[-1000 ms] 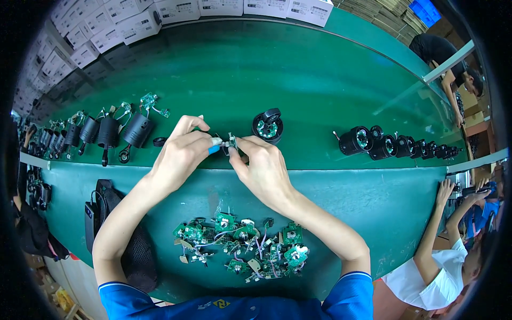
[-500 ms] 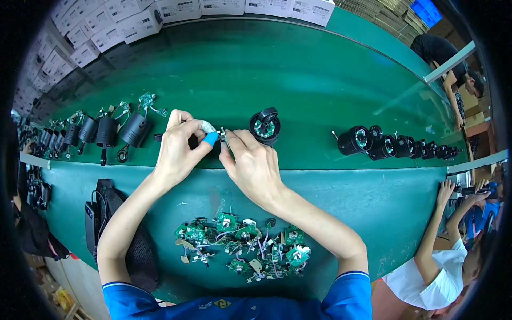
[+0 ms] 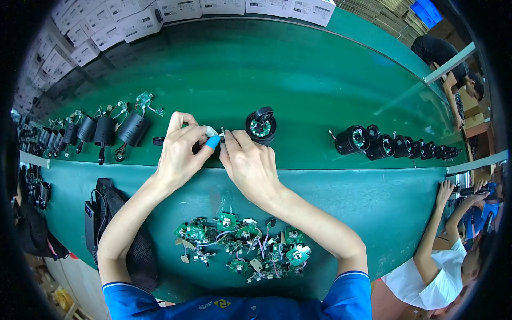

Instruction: Assembling small circuit boards into black cylindrical housings at a factory assembly line.

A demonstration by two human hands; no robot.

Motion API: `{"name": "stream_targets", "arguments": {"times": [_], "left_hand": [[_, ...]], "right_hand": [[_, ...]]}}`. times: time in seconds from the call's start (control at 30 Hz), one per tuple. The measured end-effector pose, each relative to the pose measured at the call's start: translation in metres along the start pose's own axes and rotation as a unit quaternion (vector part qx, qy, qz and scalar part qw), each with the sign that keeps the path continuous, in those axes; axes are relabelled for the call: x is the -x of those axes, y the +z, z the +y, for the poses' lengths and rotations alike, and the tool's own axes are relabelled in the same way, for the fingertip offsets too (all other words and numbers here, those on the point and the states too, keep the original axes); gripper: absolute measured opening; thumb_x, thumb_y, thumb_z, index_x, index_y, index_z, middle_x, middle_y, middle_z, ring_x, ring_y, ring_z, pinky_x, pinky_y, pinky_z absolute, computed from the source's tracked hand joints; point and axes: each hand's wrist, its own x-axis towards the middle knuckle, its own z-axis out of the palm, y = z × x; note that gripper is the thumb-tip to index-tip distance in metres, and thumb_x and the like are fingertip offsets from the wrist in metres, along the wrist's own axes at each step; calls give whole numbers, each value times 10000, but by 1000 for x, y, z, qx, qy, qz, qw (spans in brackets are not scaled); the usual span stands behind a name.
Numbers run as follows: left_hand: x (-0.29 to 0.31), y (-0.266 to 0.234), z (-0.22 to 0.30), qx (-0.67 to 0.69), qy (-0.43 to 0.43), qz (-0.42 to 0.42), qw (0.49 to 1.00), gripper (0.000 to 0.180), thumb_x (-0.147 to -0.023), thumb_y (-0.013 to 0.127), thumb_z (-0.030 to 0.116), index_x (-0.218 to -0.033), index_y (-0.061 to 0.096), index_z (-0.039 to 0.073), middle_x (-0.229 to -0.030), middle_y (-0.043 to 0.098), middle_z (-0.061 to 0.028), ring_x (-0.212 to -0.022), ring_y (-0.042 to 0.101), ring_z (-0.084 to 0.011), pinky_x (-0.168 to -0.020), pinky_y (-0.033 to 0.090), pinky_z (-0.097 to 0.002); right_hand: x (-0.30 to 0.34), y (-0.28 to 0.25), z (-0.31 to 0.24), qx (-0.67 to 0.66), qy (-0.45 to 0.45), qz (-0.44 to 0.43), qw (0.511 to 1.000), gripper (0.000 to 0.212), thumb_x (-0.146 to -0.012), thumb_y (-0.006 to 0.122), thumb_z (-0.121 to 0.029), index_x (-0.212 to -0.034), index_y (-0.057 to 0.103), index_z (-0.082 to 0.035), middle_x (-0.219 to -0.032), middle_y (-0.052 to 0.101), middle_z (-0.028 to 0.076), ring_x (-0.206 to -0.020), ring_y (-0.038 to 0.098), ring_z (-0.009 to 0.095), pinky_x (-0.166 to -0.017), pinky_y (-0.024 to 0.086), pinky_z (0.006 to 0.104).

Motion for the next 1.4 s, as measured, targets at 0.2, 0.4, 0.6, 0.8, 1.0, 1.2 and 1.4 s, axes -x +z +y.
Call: {"name": "stream_targets", "arguments": {"times": [0.2, 0.4, 0.6, 0.8, 1.0, 1.2, 1.4], "left_hand": [[5, 6, -5, -9, 54, 9, 998, 124, -750, 667, 52, -869, 665, 18, -734, 591, -73, -860, 500, -236, -763, 444, -329], [-44, -3, -30, -114, -52, -5, 992, 188, -762, 698, 120, -909, 670, 5, -861, 641, -135, -820, 555, -298, -710, 485, -396], [-101, -23, 72, -130, 188, 89, 969, 385, -782, 691, 255, -1111, 632, 62, -1087, 623, -119, -1002, 525, -308, -897, 428, -407], [-132, 105, 101, -541, 85, -518, 657, 337, -734, 709, 273, -1021, 692, 96, -938, 647, -151, -880, 630, -338, -767, 510, -461], [-84, 39, 70, -211, -34, -324, 922, 524, -735, 727, 253, -1186, 588, 24, -1062, 637, -191, -905, 637, -341, -705, 531, -435], [-46, 36, 53, -275, 78, -225, 932, 596, -733, 721, 247, -1234, 525, -8, -1120, 602, -181, -931, 628, -317, -850, 496, -443], [-44, 42, 39, -249, 336, -152, 895, 442, -780, 658, 147, -1184, 559, -2, -1039, 609, -162, -964, 598, -275, -979, 429, -448]], "right_hand": [[2, -1, 6, 5, -27, -51, 998, 272, -805, 682, -76, -1055, 669, 31, -965, 680, 114, -597, 635, 269, -527, 516, 343], [-1, -93, -16, 70, 56, -29, 996, 293, -839, 683, -95, -1109, 650, 14, -895, 673, 102, -557, 577, 240, -515, 470, 332], [117, -182, 60, -115, 121, -324, 931, 214, -798, 662, -29, -1009, 695, -44, -958, 655, 67, -633, 573, 193, -566, 494, 305], [126, -159, 55, 28, -180, -293, 939, 393, -733, 643, -7, -1120, 640, -72, -1192, 586, 65, -721, 605, 205, -552, 500, 245], [123, -182, 76, -105, -44, -274, 955, 304, -821, 650, -58, -1124, 652, -53, -1014, 641, 82, -681, 588, 171, -520, 491, 213], [59, -172, 75, -371, 352, -307, 803, 284, -924, 644, -196, -1158, 652, -35, -779, 655, 59, -646, 570, 117, -478, 485, 211], [40, -116, 90, -480, 414, -229, 738, 299, -906, 616, -159, -1165, 635, -12, -869, 668, 62, -702, 602, 108, -490, 506, 225]]}}
